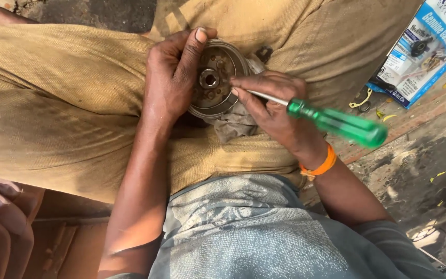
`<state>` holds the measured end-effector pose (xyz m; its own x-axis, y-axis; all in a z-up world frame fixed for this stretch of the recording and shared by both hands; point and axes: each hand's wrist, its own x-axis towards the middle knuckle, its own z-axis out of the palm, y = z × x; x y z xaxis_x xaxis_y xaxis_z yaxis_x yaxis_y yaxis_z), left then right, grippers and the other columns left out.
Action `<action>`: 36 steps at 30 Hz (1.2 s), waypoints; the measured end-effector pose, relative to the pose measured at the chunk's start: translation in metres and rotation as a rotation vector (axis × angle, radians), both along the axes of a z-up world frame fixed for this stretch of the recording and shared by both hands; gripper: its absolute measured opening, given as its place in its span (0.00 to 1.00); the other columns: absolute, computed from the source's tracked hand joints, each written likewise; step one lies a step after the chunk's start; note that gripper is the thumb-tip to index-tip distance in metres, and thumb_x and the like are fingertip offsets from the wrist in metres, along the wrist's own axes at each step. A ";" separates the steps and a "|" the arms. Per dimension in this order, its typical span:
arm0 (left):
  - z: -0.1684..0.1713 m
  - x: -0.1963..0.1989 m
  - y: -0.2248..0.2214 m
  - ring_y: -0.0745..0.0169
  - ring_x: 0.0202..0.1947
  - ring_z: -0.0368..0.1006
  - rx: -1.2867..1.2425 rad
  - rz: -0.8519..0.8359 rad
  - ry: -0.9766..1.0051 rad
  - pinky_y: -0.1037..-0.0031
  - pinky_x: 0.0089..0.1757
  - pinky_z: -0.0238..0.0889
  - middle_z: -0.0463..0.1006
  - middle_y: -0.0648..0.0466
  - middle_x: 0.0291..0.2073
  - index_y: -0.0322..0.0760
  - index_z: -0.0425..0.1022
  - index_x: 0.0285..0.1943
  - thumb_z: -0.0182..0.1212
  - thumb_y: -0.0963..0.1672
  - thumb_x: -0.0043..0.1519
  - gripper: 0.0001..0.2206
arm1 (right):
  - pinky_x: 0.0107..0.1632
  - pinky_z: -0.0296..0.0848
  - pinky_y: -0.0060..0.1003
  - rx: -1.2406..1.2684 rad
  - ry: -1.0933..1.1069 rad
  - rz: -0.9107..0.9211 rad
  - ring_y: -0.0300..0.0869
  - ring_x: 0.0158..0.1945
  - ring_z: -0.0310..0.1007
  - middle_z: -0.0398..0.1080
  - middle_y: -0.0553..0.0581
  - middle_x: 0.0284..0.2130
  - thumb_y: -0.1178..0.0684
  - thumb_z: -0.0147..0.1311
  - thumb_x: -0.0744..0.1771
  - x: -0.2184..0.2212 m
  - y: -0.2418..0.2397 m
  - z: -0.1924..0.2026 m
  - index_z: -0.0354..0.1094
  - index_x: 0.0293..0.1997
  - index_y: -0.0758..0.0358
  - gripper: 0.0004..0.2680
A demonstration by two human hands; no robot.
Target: Cleaning and repairing a motorcycle engine component using a cloth and a screwdriver.
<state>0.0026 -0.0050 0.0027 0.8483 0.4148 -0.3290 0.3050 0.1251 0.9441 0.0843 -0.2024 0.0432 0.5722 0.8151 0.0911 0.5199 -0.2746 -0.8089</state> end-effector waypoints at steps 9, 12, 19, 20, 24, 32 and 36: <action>0.000 0.001 -0.001 0.69 0.37 0.81 0.001 0.011 0.021 0.75 0.40 0.76 0.86 0.51 0.37 0.31 0.82 0.55 0.55 0.50 0.72 0.18 | 0.28 0.77 0.29 -0.030 0.027 0.013 0.36 0.30 0.80 0.80 0.62 0.39 0.60 0.62 0.71 0.002 -0.006 -0.012 0.71 0.48 0.66 0.04; -0.004 0.001 -0.001 0.69 0.38 0.81 -0.012 0.004 -0.023 0.75 0.40 0.76 0.86 0.51 0.37 0.30 0.82 0.55 0.55 0.50 0.73 0.18 | 0.43 0.82 0.32 0.054 0.106 -0.060 0.40 0.44 0.85 0.80 0.59 0.43 0.59 0.58 0.75 0.001 -0.005 -0.010 0.71 0.54 0.64 0.03; -0.004 0.003 -0.004 0.70 0.38 0.79 -0.023 0.026 -0.002 0.75 0.40 0.74 0.86 0.51 0.37 0.29 0.82 0.54 0.55 0.50 0.74 0.19 | 0.33 0.78 0.31 -0.098 0.132 -0.092 0.38 0.30 0.82 0.81 0.61 0.39 0.60 0.63 0.70 -0.004 -0.003 -0.004 0.75 0.46 0.66 0.03; -0.005 0.003 -0.005 0.70 0.36 0.78 -0.020 0.044 0.001 0.76 0.39 0.73 0.86 0.51 0.36 0.29 0.83 0.53 0.55 0.50 0.73 0.19 | 0.36 0.80 0.33 -0.049 0.047 -0.069 0.40 0.34 0.83 0.80 0.61 0.39 0.61 0.63 0.70 -0.003 0.001 0.002 0.75 0.46 0.67 0.03; -0.009 0.005 -0.012 0.71 0.33 0.79 0.018 0.140 0.045 0.77 0.37 0.74 0.86 0.53 0.34 0.31 0.84 0.51 0.56 0.50 0.71 0.18 | 0.38 0.80 0.37 -0.058 0.036 0.014 0.43 0.37 0.82 0.80 0.61 0.39 0.62 0.63 0.68 -0.001 0.009 0.025 0.76 0.45 0.69 0.04; -0.005 -0.006 -0.033 0.68 0.38 0.76 0.023 0.328 0.001 0.75 0.42 0.71 0.84 0.49 0.36 0.29 0.82 0.53 0.55 0.48 0.74 0.16 | 0.39 0.78 0.37 -0.116 -0.089 -0.043 0.44 0.37 0.81 0.79 0.61 0.37 0.60 0.64 0.70 -0.029 0.000 0.011 0.71 0.44 0.69 0.05; -0.010 -0.013 -0.044 0.66 0.45 0.78 0.068 0.437 -0.092 0.73 0.48 0.74 0.85 0.49 0.43 0.30 0.81 0.55 0.54 0.47 0.76 0.16 | 0.44 0.80 0.38 -0.138 -0.058 -0.149 0.44 0.41 0.82 0.80 0.60 0.42 0.60 0.62 0.71 -0.033 0.001 0.006 0.71 0.48 0.66 0.04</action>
<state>-0.0108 -0.0486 -0.0071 0.6131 0.7587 -0.2202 0.1517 0.1604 0.9753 0.0509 -0.2015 0.0495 0.6845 0.7287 0.0204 0.5096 -0.4582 -0.7283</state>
